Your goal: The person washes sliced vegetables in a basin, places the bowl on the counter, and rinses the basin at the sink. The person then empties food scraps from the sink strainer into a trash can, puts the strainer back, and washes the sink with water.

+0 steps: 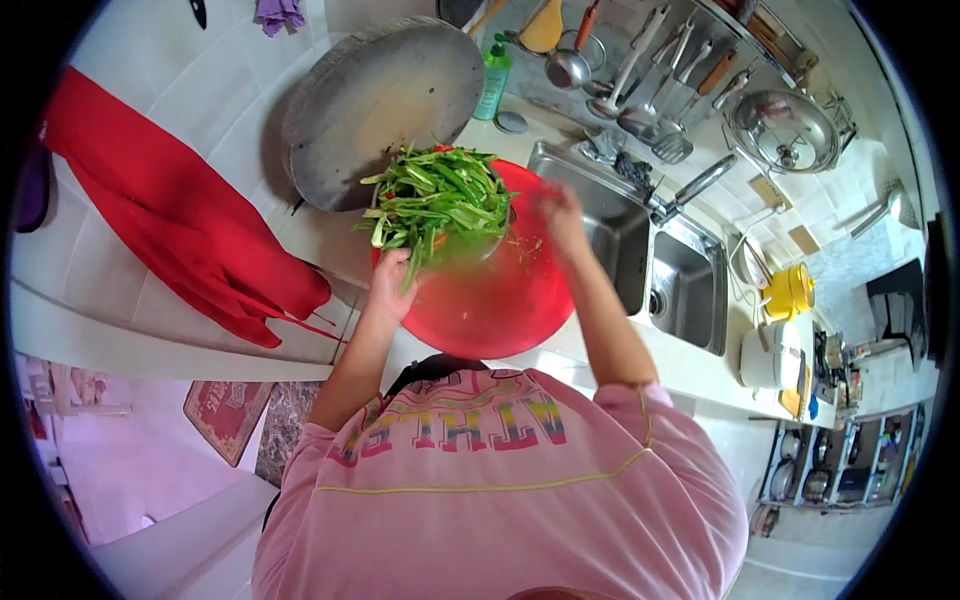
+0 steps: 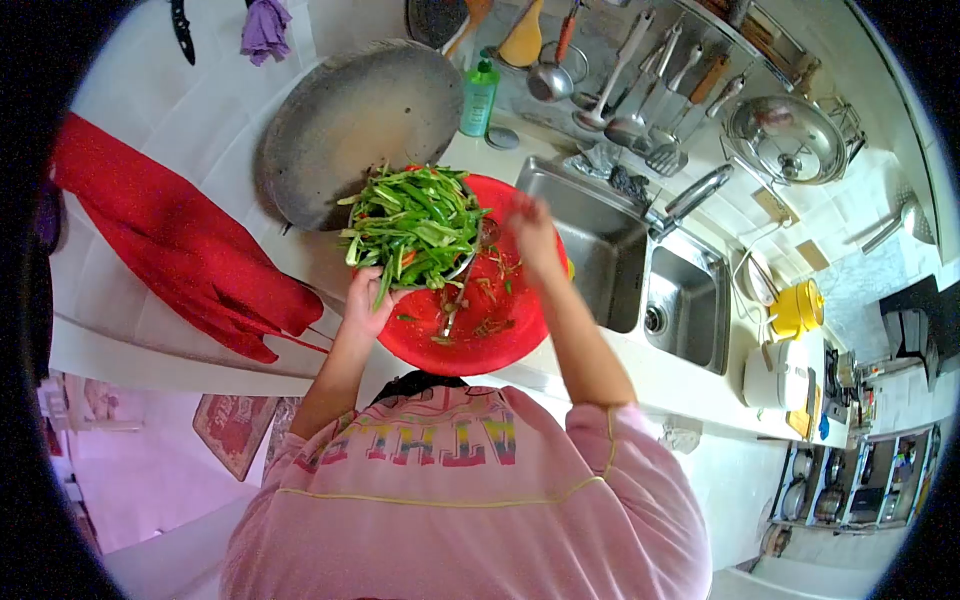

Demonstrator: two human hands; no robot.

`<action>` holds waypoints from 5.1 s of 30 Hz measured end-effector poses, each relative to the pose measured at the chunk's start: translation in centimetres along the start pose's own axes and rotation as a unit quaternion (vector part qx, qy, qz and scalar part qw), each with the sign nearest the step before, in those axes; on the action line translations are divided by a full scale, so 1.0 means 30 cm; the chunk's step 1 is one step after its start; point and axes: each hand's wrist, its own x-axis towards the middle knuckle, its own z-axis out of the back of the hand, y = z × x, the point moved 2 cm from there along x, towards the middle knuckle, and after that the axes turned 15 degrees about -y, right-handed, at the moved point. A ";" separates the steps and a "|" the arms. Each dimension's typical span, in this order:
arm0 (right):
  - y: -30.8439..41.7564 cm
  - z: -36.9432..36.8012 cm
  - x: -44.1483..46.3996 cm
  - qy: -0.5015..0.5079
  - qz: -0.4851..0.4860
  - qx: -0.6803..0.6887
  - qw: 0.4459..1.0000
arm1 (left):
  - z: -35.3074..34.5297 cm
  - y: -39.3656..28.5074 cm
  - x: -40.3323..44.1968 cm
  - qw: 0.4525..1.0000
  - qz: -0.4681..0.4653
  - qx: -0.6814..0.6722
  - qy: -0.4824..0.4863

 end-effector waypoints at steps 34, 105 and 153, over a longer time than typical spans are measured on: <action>-0.068 0.194 0.063 0.307 -0.371 0.076 0.873 | -0.119 -0.008 0.045 0.968 0.202 0.149 0.029; -0.337 -0.230 0.009 0.352 0.202 -0.526 0.747 | 0.041 -0.188 -0.187 0.973 -0.101 -0.029 -0.205; 0.078 0.002 -0.159 0.123 0.037 -0.146 0.981 | -0.023 -0.092 -0.145 0.993 -0.040 0.008 -0.108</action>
